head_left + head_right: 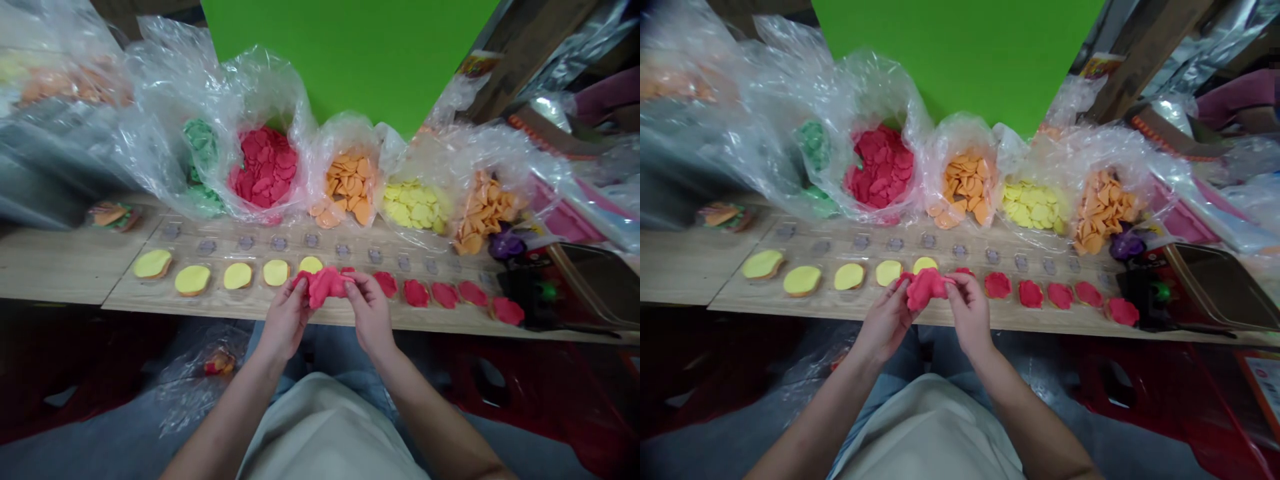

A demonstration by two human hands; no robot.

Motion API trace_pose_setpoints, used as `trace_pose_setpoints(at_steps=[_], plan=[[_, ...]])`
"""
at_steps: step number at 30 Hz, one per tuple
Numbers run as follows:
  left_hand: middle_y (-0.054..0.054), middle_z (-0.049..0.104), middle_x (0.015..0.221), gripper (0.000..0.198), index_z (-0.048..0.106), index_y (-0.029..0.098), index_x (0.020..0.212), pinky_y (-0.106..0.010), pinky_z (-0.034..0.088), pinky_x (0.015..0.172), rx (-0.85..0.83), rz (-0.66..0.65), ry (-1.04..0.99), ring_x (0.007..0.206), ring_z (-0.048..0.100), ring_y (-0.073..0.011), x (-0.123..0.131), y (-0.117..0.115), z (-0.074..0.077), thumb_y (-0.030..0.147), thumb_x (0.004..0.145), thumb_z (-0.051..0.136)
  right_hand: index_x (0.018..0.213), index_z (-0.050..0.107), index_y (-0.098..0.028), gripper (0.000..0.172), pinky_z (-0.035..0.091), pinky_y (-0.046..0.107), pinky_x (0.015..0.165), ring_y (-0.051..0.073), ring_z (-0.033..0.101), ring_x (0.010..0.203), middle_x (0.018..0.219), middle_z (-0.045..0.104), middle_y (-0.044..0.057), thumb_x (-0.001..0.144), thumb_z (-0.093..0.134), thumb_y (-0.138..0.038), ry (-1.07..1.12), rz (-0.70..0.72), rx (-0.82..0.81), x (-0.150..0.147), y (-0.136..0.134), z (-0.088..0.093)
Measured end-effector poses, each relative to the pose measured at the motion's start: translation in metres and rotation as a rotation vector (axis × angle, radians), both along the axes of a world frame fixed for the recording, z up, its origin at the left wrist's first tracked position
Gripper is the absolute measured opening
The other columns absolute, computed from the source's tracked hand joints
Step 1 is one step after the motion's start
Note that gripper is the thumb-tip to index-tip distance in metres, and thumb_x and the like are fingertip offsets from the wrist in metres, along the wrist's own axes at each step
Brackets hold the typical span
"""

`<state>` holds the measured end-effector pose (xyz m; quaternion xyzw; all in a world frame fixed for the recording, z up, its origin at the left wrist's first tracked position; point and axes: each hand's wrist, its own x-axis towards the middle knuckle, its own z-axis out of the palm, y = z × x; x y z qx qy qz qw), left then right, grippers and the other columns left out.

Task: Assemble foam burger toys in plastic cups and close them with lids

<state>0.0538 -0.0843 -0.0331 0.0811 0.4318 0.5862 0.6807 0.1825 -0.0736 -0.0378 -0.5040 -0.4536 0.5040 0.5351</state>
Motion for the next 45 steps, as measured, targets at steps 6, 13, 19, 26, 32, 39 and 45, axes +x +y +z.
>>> trace_pose_setpoints(at_steps=[6, 13, 19, 26, 32, 39, 45], plan=[[0.0, 0.062, 0.094, 0.022, 0.058, 0.018, 0.092, -0.022, 0.046, 0.075, 0.081, -0.028, 0.066, 0.081, 0.058, -0.0091, 0.0, -0.002, 0.007, 0.025, 0.072, 0.065, 0.087, 0.064, -0.021, 0.018, 0.046, 0.031, 0.08, 0.016, 0.056, 0.085, 0.087, 0.062, 0.002, 0.075, 0.061, -0.034, -0.029, 0.226, -0.06, -0.004, 0.005, 0.001], [0.002, 0.062, 0.082, 0.015, 0.053, 0.019, 0.085, -0.024, 0.048, 0.073, 0.069, 0.013, 0.041, 0.074, 0.06, -0.0087, -0.005, 0.0, 0.001, 0.026, 0.075, 0.061, 0.086, 0.059, -0.02, 0.017, 0.049, 0.032, 0.076, 0.015, 0.058, 0.08, 0.084, 0.062, 0.001, 0.079, 0.056, -0.036, 0.281, 0.111, -0.113, -0.002, 0.005, 0.005], [-0.003, 0.065, 0.092, 0.011, 0.056, 0.017, 0.091, -0.027, 0.049, 0.078, -0.018, -0.089, -0.262, 0.082, 0.062, -0.0115, -0.011, 0.004, -0.001, 0.021, 0.08, 0.054, 0.085, 0.057, -0.021, 0.019, 0.05, 0.029, 0.07, 0.014, 0.059, 0.077, 0.083, 0.063, 0.001, 0.078, 0.058, -0.038, 0.322, 0.041, -0.145, 0.011, 0.008, 0.008], [-0.006, 0.067, 0.086, 0.022, 0.062, 0.014, 0.095, -0.024, 0.049, 0.072, 0.018, -0.462, -0.19, 0.073, 0.063, -0.0123, -0.012, -0.002, 0.006, 0.02, 0.074, 0.064, 0.086, 0.06, -0.017, 0.026, 0.048, 0.028, 0.069, 0.014, 0.059, 0.076, 0.083, 0.064, 0.002, 0.07, 0.066, -0.036, 0.281, 0.288, -0.384, 0.014, 0.014, 0.012], [-0.004, 0.066, 0.091, 0.022, 0.061, 0.016, 0.093, -0.023, 0.048, 0.074, 0.09, -0.261, -0.028, 0.08, 0.061, -0.0118, -0.008, -0.004, 0.002, 0.023, 0.073, 0.066, 0.085, 0.06, -0.019, 0.019, 0.048, 0.029, 0.075, 0.013, 0.057, 0.078, 0.084, 0.063, 0.0, 0.071, 0.066, -0.03, 0.217, 0.087, -0.134, 0.018, 0.013, 0.009], [-0.006, 0.065, 0.094, 0.019, 0.06, 0.015, 0.094, -0.023, 0.047, 0.071, 0.107, -0.35, -0.104, 0.078, 0.062, -0.0141, -0.009, -0.009, 0.015, 0.025, 0.077, 0.06, 0.091, 0.06, -0.021, 0.023, 0.049, 0.026, 0.065, 0.012, 0.058, 0.075, 0.084, 0.062, 0.0, 0.074, 0.063, -0.036, 0.295, 0.243, -0.325, 0.031, 0.012, 0.009], [0.001, 0.06, 0.076, 0.027, 0.056, 0.017, 0.09, -0.021, 0.046, 0.062, 0.163, -0.377, 0.09, 0.064, 0.057, -0.0093, -0.012, -0.014, 0.013, 0.02, 0.067, 0.07, 0.084, 0.066, -0.016, 0.022, 0.048, 0.027, 0.069, 0.013, 0.058, 0.074, 0.08, 0.063, 0.002, 0.072, 0.066, -0.034, 0.156, 0.454, -0.357, 0.032, 0.015, 0.013]])
